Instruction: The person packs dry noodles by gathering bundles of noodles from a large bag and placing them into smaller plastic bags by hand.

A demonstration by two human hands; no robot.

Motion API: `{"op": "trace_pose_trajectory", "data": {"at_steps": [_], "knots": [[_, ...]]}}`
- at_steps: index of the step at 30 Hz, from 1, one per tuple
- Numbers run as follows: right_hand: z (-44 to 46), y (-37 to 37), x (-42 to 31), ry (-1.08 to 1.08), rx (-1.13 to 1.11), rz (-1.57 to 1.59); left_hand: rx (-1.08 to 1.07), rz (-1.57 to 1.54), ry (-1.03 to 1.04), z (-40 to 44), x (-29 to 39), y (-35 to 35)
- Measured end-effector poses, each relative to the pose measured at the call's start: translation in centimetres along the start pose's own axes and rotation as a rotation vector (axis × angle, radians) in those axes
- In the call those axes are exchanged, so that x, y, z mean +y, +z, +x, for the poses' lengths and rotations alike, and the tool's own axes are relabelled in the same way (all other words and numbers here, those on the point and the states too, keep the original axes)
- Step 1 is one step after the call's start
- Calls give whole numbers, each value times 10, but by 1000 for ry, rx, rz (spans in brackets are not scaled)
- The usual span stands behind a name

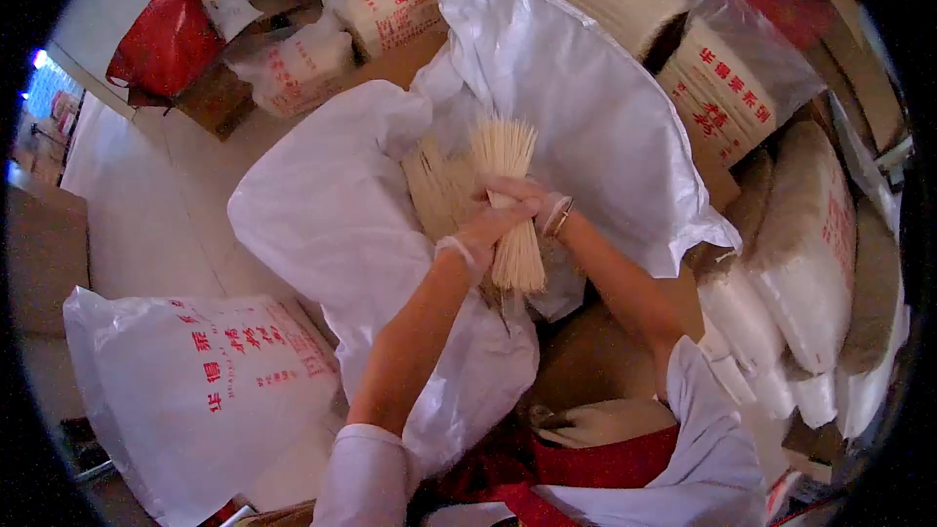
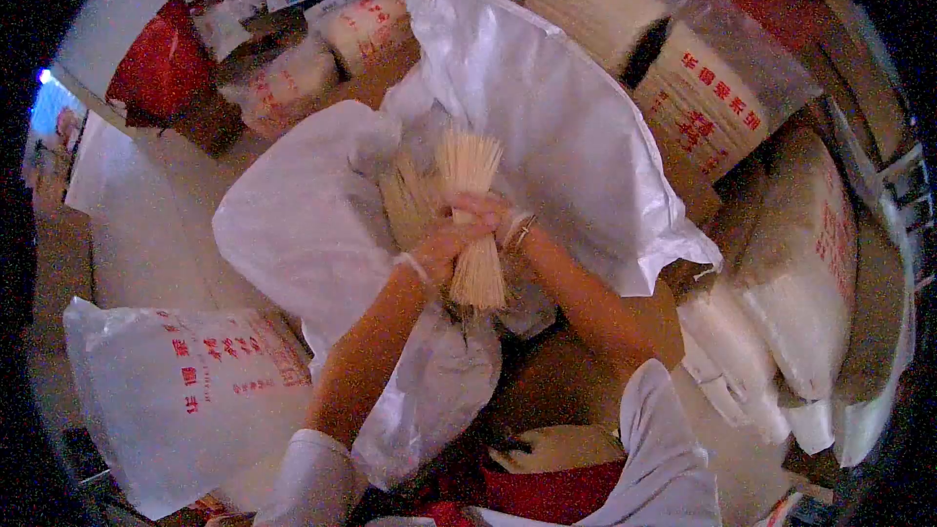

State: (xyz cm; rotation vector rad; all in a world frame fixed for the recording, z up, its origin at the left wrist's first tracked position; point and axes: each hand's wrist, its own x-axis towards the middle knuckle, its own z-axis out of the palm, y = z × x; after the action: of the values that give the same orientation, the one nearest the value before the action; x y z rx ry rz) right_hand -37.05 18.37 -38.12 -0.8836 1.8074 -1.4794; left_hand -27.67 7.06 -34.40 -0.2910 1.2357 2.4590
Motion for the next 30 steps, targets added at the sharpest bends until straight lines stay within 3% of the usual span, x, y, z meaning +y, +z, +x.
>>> {"op": "trace_pose_trajectory", "data": {"at_steps": [2,4,8,11,14,16,20,21,23,24,26,30], "knots": [[-2,-2,-10,87,-4,149,6,-132,-30,11,-10,-3],[3,-4,-17,386,50,640,34,-161,-70,11,-14,-5],[2,-4,-36,463,69,637,60,-167,-123,-6,0,7],[3,-6,-21,366,18,618,78,-318,-84,-7,-11,7],[-6,1,-39,470,85,499,21,-380,-55,-13,-8,13],[-7,-1,-42,333,11,351,-19,-390,-106,-8,-8,9],[-13,-2,-47,335,-20,332,-89,-442,-124,-12,0,14],[-21,0,-54,144,95,13,-88,-444,-123,-14,0,16],[-23,-3,-50,-50,198,-308,14,-459,-72,-16,-1,22],[-16,-7,-44,188,97,-18,14,-460,-68,-16,-1,22],[-12,-8,-46,420,-10,274,67,-454,-97,-18,2,25],[-3,-8,-53,371,-123,874,-76,-340,-57,-48,6,33]]}}
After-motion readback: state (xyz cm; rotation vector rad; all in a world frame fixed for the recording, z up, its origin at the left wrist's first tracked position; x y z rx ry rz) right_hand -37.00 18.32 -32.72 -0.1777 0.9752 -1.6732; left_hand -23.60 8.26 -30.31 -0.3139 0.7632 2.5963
